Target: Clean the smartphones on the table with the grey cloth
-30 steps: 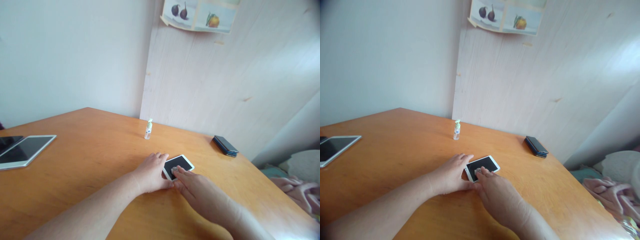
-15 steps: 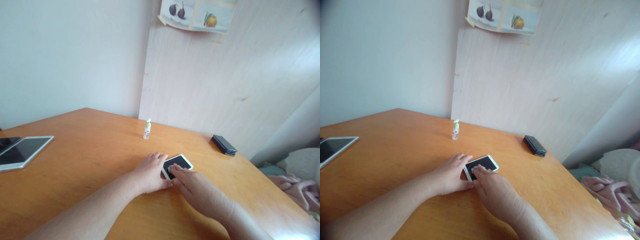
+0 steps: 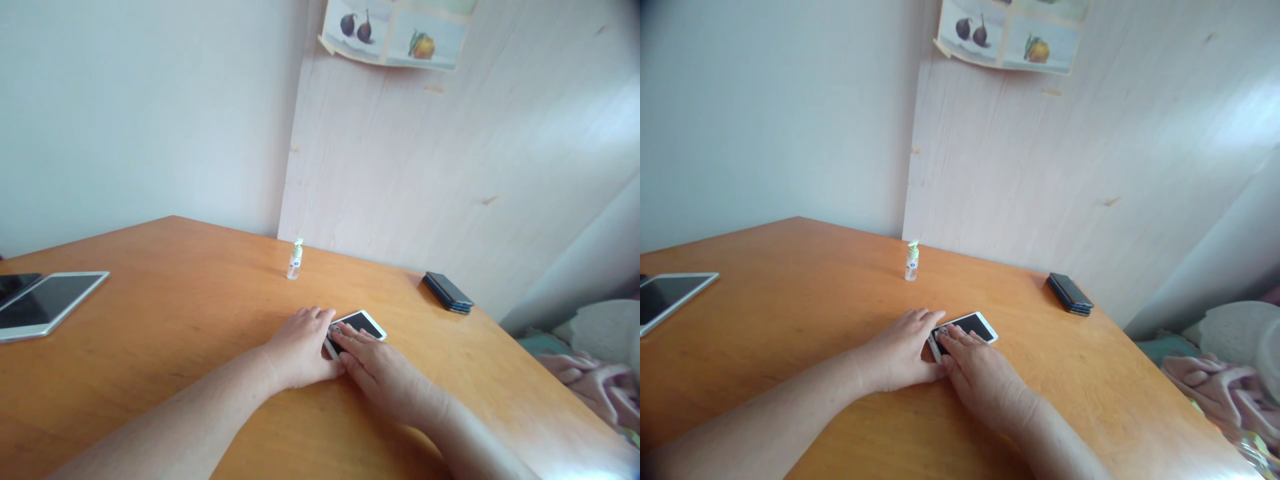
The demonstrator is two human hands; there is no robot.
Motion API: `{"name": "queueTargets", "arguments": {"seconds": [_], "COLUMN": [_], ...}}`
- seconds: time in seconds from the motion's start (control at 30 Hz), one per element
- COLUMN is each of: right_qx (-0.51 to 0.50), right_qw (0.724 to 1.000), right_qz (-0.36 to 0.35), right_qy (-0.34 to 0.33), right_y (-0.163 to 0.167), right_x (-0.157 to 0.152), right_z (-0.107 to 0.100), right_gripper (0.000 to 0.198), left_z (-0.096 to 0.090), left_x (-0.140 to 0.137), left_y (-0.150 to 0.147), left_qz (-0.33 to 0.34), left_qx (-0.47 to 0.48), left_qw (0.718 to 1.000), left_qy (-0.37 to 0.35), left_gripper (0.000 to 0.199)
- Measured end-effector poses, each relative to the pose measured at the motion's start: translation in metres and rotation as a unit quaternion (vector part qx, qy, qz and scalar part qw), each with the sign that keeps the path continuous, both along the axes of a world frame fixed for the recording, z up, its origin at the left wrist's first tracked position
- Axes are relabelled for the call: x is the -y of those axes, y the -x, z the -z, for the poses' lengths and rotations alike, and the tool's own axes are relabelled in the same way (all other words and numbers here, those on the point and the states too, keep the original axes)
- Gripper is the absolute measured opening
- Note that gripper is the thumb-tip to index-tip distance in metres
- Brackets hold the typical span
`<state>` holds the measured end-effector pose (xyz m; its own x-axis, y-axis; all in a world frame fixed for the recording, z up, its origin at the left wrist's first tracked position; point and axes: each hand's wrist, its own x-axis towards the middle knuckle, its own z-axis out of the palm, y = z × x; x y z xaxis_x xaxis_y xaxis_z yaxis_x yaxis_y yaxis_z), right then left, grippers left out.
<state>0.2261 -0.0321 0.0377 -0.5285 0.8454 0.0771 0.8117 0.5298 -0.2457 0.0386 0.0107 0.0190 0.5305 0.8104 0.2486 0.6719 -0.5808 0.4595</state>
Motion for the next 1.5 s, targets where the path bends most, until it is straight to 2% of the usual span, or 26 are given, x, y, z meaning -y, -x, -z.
{"name": "queueTargets", "arguments": {"seconds": [0.13, 0.2, 0.27, 0.4, 0.47, 0.53, 0.63, 0.7, 0.77, 0.83, 0.93, 1.03, 1.1, 1.2, 1.37, 1.43, 1.5], "right_qx": [0.042, 0.055, 0.048, 0.000, -0.011, -0.007, 0.007, 0.011, 0.008, 0.002, -0.007, -0.011, 0.000, 0.022, 0.067, 0.060, 0.035], "right_qw": [0.989, 0.983, 0.987, 1.000, 1.000, 0.999, 0.987, 0.980, 0.985, 0.994, 0.998, 0.996, 0.994, 0.994, 0.988, 0.991, 0.998], "right_qz": [0.141, 0.175, 0.150, 0.017, -0.009, 0.031, 0.159, 0.199, 0.172, 0.105, 0.015, -0.019, -0.022, 0.017, 0.135, 0.115, 0.045], "right_qy": [-0.011, -0.013, -0.017, 0.003, 0.022, 0.025, 0.015, 0.017, 0.025, 0.037, 0.060, 0.085, 0.102, 0.105, 0.029, 0.022, 0.042], "right_y": [-0.026, -0.031, -0.026, -0.002, 0.002, -0.003, -0.020, -0.026, -0.023, -0.012, 0.002, -0.002, -0.013, -0.032, -0.036, -0.024, -0.011], "right_x": [-0.028, -0.034, -0.031, -0.009, -0.006, -0.012, -0.030, -0.036, -0.033, -0.023, -0.004, 0.008, 0.010, 0.005, -0.009, -0.005, 0.004], "right_z": [0.015, 0.019, 0.018, 0.009, 0.008, 0.011, 0.021, 0.025, 0.024, 0.018, 0.002, -0.016, -0.025, -0.027, -0.014, -0.013, -0.016], "right_gripper": [0.050, 0.051, 0.051, 0.049, 0.049, 0.050, 0.052, 0.053, 0.053, 0.053, 0.050, 0.048, 0.046, 0.045, 0.046, 0.046, 0.045], "left_z": [-0.003, -0.004, -0.004, -0.001, 0.000, -0.001, -0.002, -0.003, -0.002, 0.000, 0.002, 0.001, 0.000, -0.002, -0.002, -0.001, -0.001], "left_x": [0.001, 0.001, 0.001, 0.001, 0.001, 0.002, 0.002, 0.002, 0.001, 0.000, -0.001, -0.002, -0.002, -0.001, -0.001, -0.002, -0.001], "left_y": [0.000, 0.000, -0.001, 0.000, 0.000, 0.000, -0.001, -0.001, -0.001, -0.001, 0.000, 0.001, 0.001, 0.002, 0.002, 0.001, 0.001], "left_qz": [-0.004, -0.008, -0.009, -0.005, -0.004, -0.007, -0.011, -0.013, -0.013, -0.009, 0.000, 0.000, 0.003, 0.006, 0.002, 0.002, 0.001], "left_qx": [-0.013, -0.015, -0.013, -0.005, -0.002, -0.004, -0.014, -0.017, -0.011, 0.001, 0.011, 0.006, -0.002, -0.011, -0.012, -0.013, -0.015], "left_qw": [1.000, 1.000, 1.000, 1.000, 1.000, 1.000, 1.000, 1.000, 1.000, 1.000, 1.000, 1.000, 1.000, 0.999, 0.999, 0.999, 1.000], "left_qy": [0.010, 0.016, 0.019, 0.008, 0.002, 0.004, 0.016, 0.021, 0.022, 0.020, 0.017, 0.022, 0.028, 0.034, 0.032, 0.031, 0.026], "left_gripper": [0.070, 0.071, 0.071, 0.066, 0.064, 0.069, 0.081, 0.087, 0.091, 0.090, 0.083, 0.093, 0.101, 0.096, 0.091, 0.089, 0.086]}}
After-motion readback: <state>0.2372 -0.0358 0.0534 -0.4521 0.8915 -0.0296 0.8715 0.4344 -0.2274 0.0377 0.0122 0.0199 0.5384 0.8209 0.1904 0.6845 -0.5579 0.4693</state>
